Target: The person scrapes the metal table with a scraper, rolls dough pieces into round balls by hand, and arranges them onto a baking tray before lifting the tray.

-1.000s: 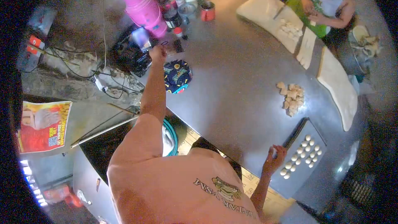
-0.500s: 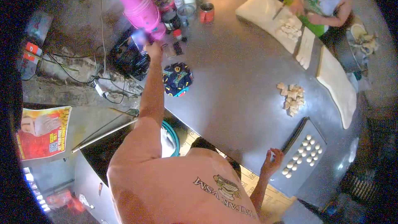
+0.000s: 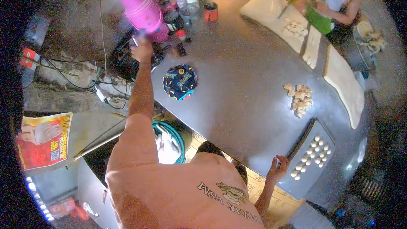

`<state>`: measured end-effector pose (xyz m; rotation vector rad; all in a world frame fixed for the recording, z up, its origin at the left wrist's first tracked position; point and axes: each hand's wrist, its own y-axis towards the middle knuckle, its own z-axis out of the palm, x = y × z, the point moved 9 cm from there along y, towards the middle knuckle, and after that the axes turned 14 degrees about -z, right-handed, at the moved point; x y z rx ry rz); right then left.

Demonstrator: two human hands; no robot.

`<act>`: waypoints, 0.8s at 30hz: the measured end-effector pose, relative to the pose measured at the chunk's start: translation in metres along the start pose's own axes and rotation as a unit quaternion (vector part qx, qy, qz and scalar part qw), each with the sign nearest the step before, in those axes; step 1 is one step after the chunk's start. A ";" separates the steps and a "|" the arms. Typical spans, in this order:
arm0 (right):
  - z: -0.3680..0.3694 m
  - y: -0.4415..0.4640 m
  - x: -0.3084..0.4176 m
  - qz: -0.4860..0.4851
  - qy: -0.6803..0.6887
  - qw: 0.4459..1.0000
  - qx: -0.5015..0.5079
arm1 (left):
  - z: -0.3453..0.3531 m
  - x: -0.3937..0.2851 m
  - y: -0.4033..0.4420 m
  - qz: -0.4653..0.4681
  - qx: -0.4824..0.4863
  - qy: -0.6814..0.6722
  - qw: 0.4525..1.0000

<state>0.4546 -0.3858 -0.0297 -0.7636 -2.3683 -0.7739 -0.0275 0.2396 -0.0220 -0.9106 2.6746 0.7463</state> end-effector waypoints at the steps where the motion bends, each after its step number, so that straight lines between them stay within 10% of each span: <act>1: 0.000 0.000 0.001 0.000 -0.002 1.000 -0.001 | 0.004 0.001 0.002 0.000 0.002 -0.001 1.000; 24: 0.012 0.002 0.010 0.019 0.009 1.000 0.008 | 0.006 0.019 -0.046 0.073 0.058 0.059 0.994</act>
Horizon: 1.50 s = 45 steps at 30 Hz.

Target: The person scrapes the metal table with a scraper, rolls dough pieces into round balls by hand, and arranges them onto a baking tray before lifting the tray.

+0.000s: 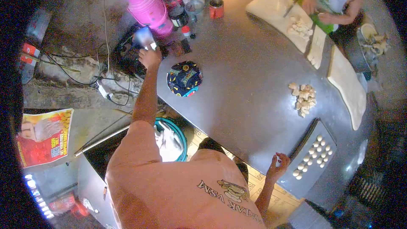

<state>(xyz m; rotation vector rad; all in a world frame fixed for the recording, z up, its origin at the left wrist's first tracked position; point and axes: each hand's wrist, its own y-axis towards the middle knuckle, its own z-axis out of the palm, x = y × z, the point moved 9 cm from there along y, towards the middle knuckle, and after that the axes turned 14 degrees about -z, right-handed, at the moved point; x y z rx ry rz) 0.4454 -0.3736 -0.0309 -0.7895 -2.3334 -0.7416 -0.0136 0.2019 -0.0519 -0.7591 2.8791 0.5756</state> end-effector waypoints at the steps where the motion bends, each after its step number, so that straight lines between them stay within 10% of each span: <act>1: -0.001 0.000 0.001 0.001 0.000 1.000 0.000 | 0.001 0.000 0.001 -0.002 0.000 -0.002 1.000; 20: 0.000 -0.006 0.001 0.005 -0.003 1.000 0.008 | 0.007 0.002 -0.007 -0.011 0.006 0.024 1.000; 27: 0.004 -0.009 0.000 0.005 -0.005 1.000 0.006 | 0.038 0.014 -0.033 -0.023 0.065 -0.207 0.976; 39: 0.006 -0.012 -0.001 0.013 0.004 1.000 0.018 | 0.100 -0.011 -0.034 -0.209 0.363 -0.665 0.619; 45: 0.006 -0.018 -0.003 0.011 -0.013 1.000 0.021 | 0.134 -0.012 -0.010 -0.208 0.274 -0.674 0.654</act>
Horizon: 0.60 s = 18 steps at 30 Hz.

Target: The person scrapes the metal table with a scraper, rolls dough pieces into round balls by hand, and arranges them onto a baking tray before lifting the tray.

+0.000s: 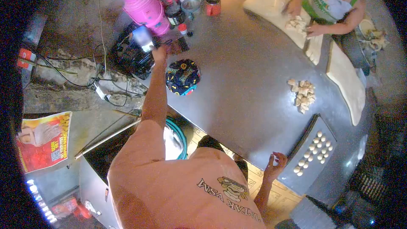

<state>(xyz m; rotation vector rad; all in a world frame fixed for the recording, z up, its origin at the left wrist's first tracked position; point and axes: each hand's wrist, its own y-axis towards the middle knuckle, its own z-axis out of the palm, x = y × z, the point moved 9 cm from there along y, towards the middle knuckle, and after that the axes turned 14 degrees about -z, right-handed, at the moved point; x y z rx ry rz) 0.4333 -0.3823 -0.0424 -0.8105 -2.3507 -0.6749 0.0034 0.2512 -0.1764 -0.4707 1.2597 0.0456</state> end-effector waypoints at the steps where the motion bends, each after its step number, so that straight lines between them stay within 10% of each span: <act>1: 0.000 0.000 0.000 0.000 -0.001 1.000 0.000 | 0.000 0.002 0.000 -0.001 0.000 0.000 1.000; 18: 0.005 0.000 0.003 0.030 0.035 0.999 0.013 | 0.002 -0.011 -0.027 0.004 0.003 -0.094 0.996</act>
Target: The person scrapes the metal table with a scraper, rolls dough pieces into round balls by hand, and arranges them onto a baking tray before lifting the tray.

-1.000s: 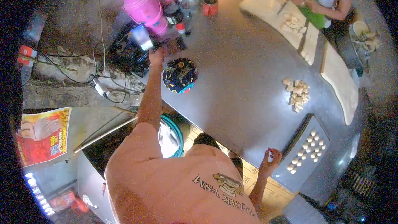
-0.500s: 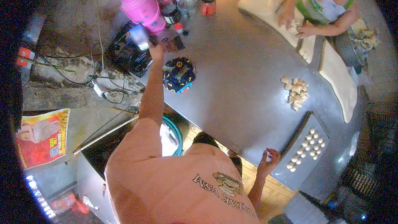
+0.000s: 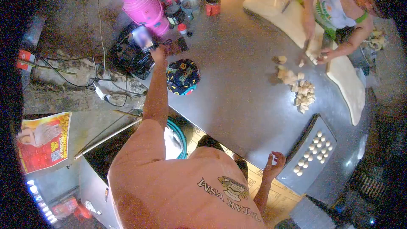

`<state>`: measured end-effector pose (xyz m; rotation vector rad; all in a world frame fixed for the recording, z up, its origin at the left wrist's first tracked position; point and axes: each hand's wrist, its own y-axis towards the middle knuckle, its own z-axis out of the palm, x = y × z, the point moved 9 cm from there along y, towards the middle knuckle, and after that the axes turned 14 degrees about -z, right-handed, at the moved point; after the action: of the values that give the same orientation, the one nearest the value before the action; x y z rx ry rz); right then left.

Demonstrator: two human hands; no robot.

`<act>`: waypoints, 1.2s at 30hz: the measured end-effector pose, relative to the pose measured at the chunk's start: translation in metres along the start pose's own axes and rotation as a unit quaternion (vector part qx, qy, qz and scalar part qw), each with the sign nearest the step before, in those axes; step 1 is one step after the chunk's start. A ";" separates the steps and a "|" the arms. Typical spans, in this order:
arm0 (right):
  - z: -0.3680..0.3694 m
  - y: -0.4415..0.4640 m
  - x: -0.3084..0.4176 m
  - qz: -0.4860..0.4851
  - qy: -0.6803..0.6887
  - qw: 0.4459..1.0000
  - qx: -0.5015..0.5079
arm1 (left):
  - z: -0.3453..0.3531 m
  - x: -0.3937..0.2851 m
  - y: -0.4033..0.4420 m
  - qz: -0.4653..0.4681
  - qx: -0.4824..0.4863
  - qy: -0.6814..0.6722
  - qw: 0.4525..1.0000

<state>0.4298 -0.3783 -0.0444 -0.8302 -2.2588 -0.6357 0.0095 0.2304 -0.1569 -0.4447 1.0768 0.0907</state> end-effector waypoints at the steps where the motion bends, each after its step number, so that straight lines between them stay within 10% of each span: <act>1: 0.000 0.000 -0.001 0.000 0.000 1.000 0.000 | -0.001 0.002 0.000 0.000 0.000 0.000 1.000; 13: 0.002 0.005 0.002 -0.014 -0.005 1.000 -0.006 | 0.000 0.002 -0.019 -0.008 -0.041 0.054 0.998; 19: -0.001 0.005 0.005 -0.018 -0.008 1.000 -0.015 | 0.006 -0.059 -0.036 0.143 -0.239 0.395 0.875; 25: 0.001 0.006 0.003 -0.015 -0.022 1.000 0.000 | 0.027 -0.128 -0.024 0.287 -0.381 0.613 0.629; 36: 0.003 0.009 0.003 -0.031 -0.034 0.999 0.007 | 0.009 -0.115 -0.045 0.294 -0.326 0.664 0.606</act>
<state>0.4333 -0.3695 -0.0424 -0.7887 -2.3551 -0.6284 -0.0256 0.2095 -0.0399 -0.8279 2.7088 0.8855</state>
